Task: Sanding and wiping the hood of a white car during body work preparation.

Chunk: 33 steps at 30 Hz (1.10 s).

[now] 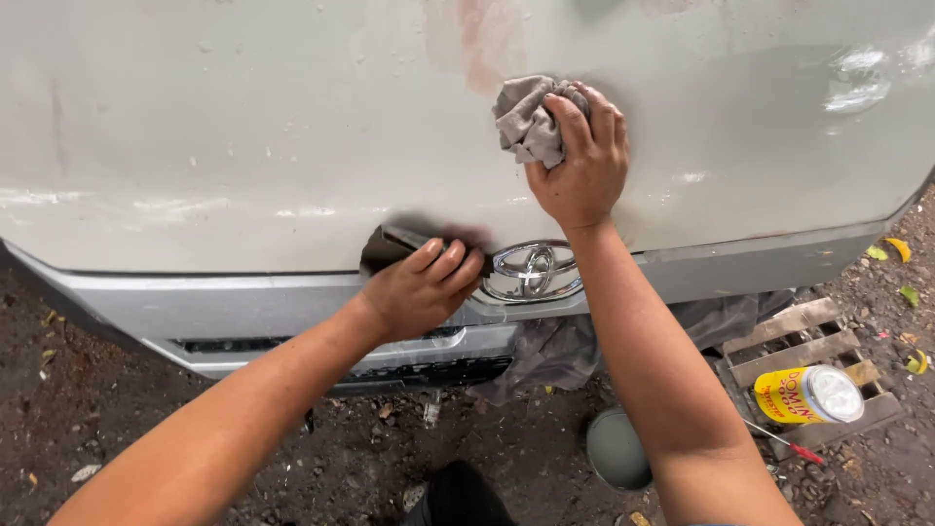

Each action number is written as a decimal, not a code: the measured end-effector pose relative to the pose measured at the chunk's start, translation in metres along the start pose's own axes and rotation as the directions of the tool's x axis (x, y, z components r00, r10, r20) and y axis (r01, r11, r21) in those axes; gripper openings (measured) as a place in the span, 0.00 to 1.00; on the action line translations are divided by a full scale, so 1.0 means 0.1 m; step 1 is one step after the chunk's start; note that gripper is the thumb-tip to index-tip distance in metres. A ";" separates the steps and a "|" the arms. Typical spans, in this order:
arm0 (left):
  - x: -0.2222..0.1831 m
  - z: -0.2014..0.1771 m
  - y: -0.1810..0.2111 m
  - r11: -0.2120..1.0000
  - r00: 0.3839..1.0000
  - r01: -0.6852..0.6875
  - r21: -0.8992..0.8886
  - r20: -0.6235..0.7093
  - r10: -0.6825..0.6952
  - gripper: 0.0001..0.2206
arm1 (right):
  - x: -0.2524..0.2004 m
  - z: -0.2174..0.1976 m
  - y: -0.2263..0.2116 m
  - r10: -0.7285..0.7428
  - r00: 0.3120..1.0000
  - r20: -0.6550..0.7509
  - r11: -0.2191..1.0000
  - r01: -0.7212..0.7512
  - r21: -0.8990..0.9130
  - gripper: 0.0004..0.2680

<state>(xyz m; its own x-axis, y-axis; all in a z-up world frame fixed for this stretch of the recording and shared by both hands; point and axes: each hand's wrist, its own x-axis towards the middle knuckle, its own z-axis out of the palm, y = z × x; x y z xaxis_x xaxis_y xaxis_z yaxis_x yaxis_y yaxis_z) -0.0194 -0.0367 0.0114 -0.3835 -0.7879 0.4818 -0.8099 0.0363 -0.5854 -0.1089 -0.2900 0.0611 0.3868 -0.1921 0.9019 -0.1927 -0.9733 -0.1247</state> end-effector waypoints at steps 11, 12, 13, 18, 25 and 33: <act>0.03 -0.03 0.01 0.987 0.996 -0.054 0.154 0.074 0.043 0.17 | 0.00 0.01 -0.01 -0.042 0.999 -0.024 0.999 0.042 0.001 0.15; 0.09 -0.02 -0.09 0.996 0.998 -0.032 0.089 0.048 0.027 0.17 | 0.02 0.01 0.01 -0.033 0.999 -0.024 0.999 0.033 0.002 0.15; 0.13 -0.03 -0.11 1.000 0.999 0.004 0.009 0.033 -0.004 0.18 | -0.03 0.00 0.01 -0.025 1.000 -0.004 1.000 0.025 0.011 0.15; 0.11 0.01 0.00 0.987 0.983 0.160 0.011 0.085 -0.160 0.15 | -0.05 -0.01 0.02 -0.044 0.999 -0.005 0.999 0.044 0.017 0.15; 0.37 -0.23 -0.19 0.989 0.982 0.107 0.100 0.145 -0.121 0.20 | -0.06 -0.01 0.01 -0.012 1.000 0.007 1.000 0.012 0.029 0.14; -0.01 -0.06 -0.11 0.997 0.992 -0.072 0.026 0.102 0.069 0.18 | -0.07 -0.01 0.01 -0.003 1.000 -0.005 1.000 0.003 0.017 0.16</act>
<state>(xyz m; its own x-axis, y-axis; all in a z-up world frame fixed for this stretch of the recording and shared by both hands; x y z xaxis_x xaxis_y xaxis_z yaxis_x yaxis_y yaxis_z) -0.0128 -0.0327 0.0213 -0.3909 -0.8423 0.3711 -0.7684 0.0767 -0.6354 -0.1127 -0.2895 0.0555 0.3824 -0.1890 0.9045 -0.1767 -0.9758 -0.1291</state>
